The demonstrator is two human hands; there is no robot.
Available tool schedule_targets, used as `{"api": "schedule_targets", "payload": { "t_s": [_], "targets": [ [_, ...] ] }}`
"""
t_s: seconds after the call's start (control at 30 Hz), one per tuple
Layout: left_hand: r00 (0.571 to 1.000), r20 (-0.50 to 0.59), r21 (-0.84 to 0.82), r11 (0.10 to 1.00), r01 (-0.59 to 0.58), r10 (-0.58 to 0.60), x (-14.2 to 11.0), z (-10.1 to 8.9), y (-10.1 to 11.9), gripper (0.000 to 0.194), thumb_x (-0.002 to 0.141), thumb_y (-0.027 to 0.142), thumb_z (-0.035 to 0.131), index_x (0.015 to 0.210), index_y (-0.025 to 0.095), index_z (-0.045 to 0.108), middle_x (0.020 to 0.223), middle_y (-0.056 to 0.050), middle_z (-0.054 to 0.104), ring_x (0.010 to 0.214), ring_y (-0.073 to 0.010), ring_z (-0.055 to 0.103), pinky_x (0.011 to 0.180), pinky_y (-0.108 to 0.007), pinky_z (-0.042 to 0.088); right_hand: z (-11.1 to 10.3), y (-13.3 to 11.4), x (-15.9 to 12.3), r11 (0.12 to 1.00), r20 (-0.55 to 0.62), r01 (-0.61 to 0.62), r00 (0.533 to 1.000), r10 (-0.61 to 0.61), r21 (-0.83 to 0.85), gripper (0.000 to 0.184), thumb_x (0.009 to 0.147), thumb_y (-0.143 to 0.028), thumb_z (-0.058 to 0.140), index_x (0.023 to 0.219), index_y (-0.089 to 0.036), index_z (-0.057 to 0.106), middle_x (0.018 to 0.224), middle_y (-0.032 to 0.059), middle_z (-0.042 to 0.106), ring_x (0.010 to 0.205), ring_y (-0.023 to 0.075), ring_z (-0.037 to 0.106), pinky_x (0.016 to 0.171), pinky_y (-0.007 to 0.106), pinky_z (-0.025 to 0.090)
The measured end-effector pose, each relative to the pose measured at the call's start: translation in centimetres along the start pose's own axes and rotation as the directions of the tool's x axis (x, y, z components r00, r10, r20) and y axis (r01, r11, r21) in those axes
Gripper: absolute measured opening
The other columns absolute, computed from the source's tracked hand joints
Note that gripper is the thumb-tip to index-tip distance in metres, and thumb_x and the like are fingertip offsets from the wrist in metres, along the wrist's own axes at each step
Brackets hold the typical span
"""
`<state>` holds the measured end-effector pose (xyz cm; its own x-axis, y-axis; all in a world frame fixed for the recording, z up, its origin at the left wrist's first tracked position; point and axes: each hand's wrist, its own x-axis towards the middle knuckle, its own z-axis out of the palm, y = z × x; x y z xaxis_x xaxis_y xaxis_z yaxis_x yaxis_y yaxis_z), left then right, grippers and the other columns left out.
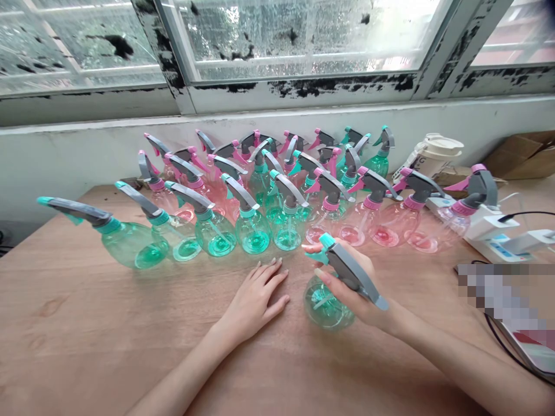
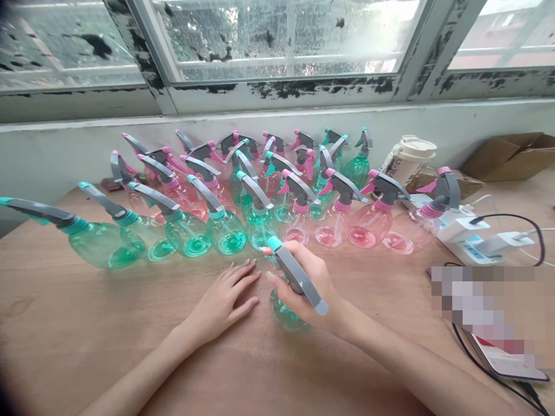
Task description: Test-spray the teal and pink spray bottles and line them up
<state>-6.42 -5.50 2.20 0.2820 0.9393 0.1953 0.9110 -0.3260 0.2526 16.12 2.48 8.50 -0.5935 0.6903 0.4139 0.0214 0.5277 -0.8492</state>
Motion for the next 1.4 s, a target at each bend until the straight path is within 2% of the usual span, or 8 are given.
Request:
{"api": "schedule_targets", "payload": {
  "t_s": [0.17, 0.4, 0.5, 0.6, 0.7, 0.9, 1.23, 1.4],
  "targets": [
    [1.000, -0.013, -0.018, 1.000, 0.003, -0.003, 0.0, -0.1, 0.1, 0.043, 0.096, 0.036, 0.055, 0.136, 0.020, 0.052, 0.150, -0.013, 0.044, 0.138, -0.0285, 0.041, 0.114, -0.052, 0.034, -0.1, -0.4, 0.6, 0.999, 0.017, 0.038, 0.999, -0.038, -0.020, 0.024, 0.091, -0.020, 0.057, 0.115, -0.023, 0.055, 0.085, -0.0013, 0.053, 0.055, 0.0082, 0.047, 0.056, 0.024, 0.043],
    [1.000, 0.009, -0.054, 0.998, 0.023, -0.023, 0.0, -0.1, 0.0, 0.045, 0.095, 0.035, 0.055, 0.137, 0.020, 0.051, 0.148, -0.014, 0.046, 0.137, -0.0298, 0.043, 0.113, -0.053, 0.034, 0.7, -3.1, 0.3, 0.978, 0.143, 0.210, 0.968, -0.207, -0.011, 0.007, 0.082, -0.011, 0.054, 0.086, -0.017, 0.053, 0.073, -0.0009, 0.050, 0.058, 0.0098, 0.049, 0.054, 0.023, 0.042],
    [0.999, 0.022, -0.060, 0.998, 0.030, -0.029, 0.1, -0.1, 0.0, 0.046, 0.095, 0.035, 0.055, 0.138, 0.021, 0.050, 0.149, -0.013, 0.045, 0.138, -0.0298, 0.042, 0.114, -0.054, 0.033, 0.9, -3.6, -0.1, 0.972, 0.156, 0.233, 0.961, -0.229, -0.010, 0.014, 0.078, -0.007, 0.053, 0.076, -0.019, 0.046, 0.069, -0.0029, 0.045, 0.057, 0.0091, 0.046, 0.054, 0.022, 0.041],
    [0.999, 0.000, -0.067, 0.997, 0.033, -0.033, 0.1, -0.1, 0.1, 0.042, 0.095, 0.036, 0.055, 0.134, 0.022, 0.054, 0.149, -0.012, 0.046, 0.137, -0.0300, 0.043, 0.114, -0.053, 0.034, 1.0, -3.4, -0.2, 0.978, 0.134, 0.207, 0.969, -0.206, 0.007, 0.013, 0.079, -0.009, 0.054, 0.087, -0.018, 0.050, 0.074, -0.0013, 0.049, 0.062, 0.0106, 0.051, 0.058, 0.022, 0.044],
    [0.999, -0.015, -0.069, 0.997, 0.031, -0.032, 0.1, -0.2, 0.3, 0.038, 0.096, 0.035, 0.055, 0.131, 0.022, 0.057, 0.148, -0.012, 0.046, 0.136, -0.0303, 0.044, 0.113, -0.053, 0.035, 1.2, -2.8, -0.5, 0.980, 0.094, 0.198, 0.975, -0.200, 0.034, 0.022, 0.082, -0.011, 0.054, 0.103, -0.018, 0.053, 0.085, 0.0024, 0.056, 0.067, 0.0120, 0.057, 0.061, 0.023, 0.048],
    [0.999, 0.003, -0.059, 0.997, 0.039, -0.039, 0.1, -0.3, 0.4, 0.044, 0.094, 0.035, 0.056, 0.136, 0.020, 0.053, 0.149, -0.013, 0.045, 0.137, -0.0311, 0.043, 0.113, -0.054, 0.034, 1.6, -2.1, -1.3, 0.980, 0.069, 0.191, 0.978, -0.195, 0.058, 0.034, 0.081, -0.010, 0.056, 0.114, -0.021, 0.053, 0.093, 0.0047, 0.061, 0.083, 0.0187, 0.065, 0.072, 0.029, 0.053],
    [0.999, 0.014, -0.056, 0.997, 0.051, -0.050, 0.1, -0.3, 0.5, 0.045, 0.095, 0.036, 0.056, 0.137, 0.021, 0.052, 0.150, -0.012, 0.045, 0.138, -0.0300, 0.041, 0.115, -0.053, 0.032, 1.7, -1.8, -1.5, 0.980, 0.074, 0.183, 0.979, -0.189, 0.079, 0.037, 0.083, -0.009, 0.056, 0.117, -0.021, 0.053, 0.098, 0.0049, 0.062, 0.082, 0.0166, 0.064, 0.077, 0.029, 0.053],
    [0.999, 0.011, -0.051, 0.997, 0.049, -0.048, 0.1, -0.2, 0.4, 0.045, 0.095, 0.036, 0.056, 0.137, 0.020, 0.051, 0.150, -0.013, 0.044, 0.138, -0.0299, 0.041, 0.114, -0.053, 0.032, 1.7, -2.2, -1.3, 0.973, 0.081, 0.227, 0.970, -0.230, 0.045, 0.036, 0.083, -0.008, 0.054, 0.116, -0.020, 0.052, 0.101, 0.0071, 0.062, 0.087, 0.0170, 0.064, 0.078, 0.029, 0.053]
  ]
}}
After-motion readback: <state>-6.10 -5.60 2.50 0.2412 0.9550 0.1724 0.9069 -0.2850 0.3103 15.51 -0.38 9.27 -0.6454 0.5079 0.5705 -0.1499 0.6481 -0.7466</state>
